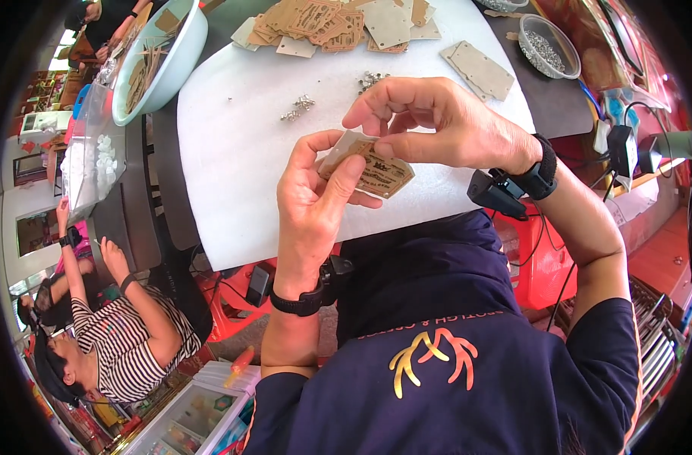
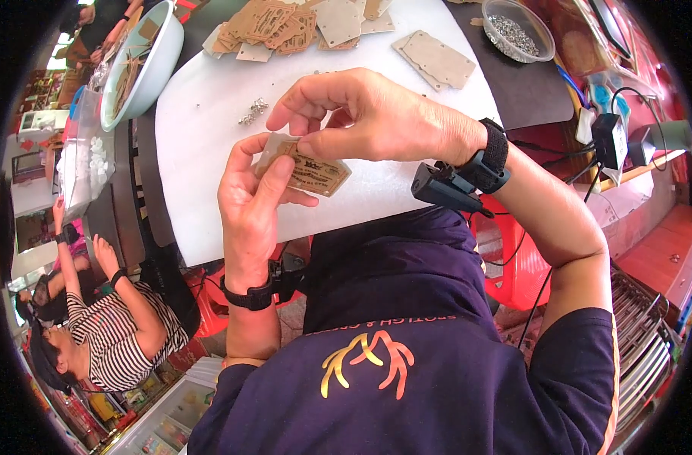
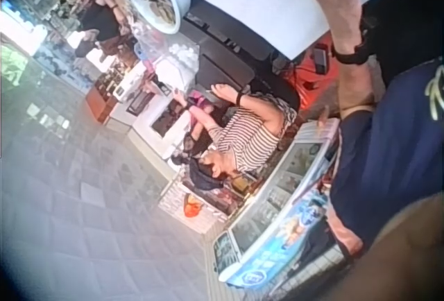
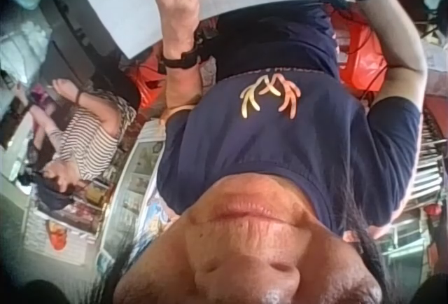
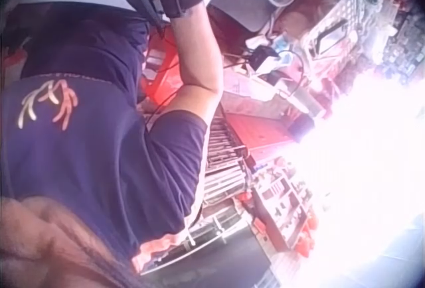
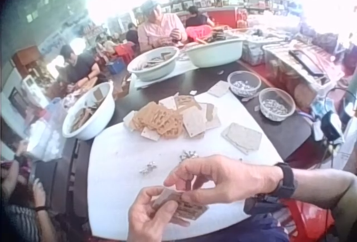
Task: Assembling small leather components by manually attaching metal rivets or eyelets.
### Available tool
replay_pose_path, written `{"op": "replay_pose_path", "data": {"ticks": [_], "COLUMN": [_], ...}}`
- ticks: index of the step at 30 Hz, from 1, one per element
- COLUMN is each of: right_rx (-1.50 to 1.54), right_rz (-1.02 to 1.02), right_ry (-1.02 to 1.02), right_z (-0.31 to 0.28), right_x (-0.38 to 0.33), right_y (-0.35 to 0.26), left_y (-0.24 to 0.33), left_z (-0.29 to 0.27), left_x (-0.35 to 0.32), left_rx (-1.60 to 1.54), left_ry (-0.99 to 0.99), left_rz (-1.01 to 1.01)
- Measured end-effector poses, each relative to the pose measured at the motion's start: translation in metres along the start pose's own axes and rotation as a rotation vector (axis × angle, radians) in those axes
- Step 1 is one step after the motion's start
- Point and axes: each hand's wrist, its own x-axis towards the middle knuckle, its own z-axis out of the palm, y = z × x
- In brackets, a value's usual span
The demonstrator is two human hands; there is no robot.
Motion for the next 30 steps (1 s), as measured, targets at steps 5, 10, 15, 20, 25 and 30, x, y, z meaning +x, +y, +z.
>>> {"op": "replay_pose_path", "data": {"ticks": [5, 10, 15, 20, 25, 30], "right_rx": [-0.031, -0.074, -0.13, -0.066, -0.072, -0.022], "right_rz": [0.01, 0.021, -0.067, 0.0, 0.072, 0.098], "right_ry": [0.018, 0.043, 0.079, 0.081, 0.027, 0.065], "right_z": [0.001, 0.0, 0.001, -0.001, -0.004, -0.004], "right_x": [0.002, 0.001, 0.002, 0.001, 0.001, 0.001], "right_y": [-0.001, 0.004, 0.01, 0.008, 0.004, 0.01], "left_y": [0.003, -0.001, -0.005, -0.003, -0.003, -0.007], "left_z": [0.006, 0.007, 0.001, 0.004, 0.007, 0.004], "left_x": [0.002, 0.009, 0.014, 0.014, 0.017, 0.023], "left_rx": [0.028, 0.054, 0.068, 0.005, -0.011, 0.063], "left_ry": [0.036, 0.07, 0.122, 0.114, 0.104, 0.113], "left_rz": [-0.01, -0.048, -0.064, -0.063, -0.061, -0.053]}}
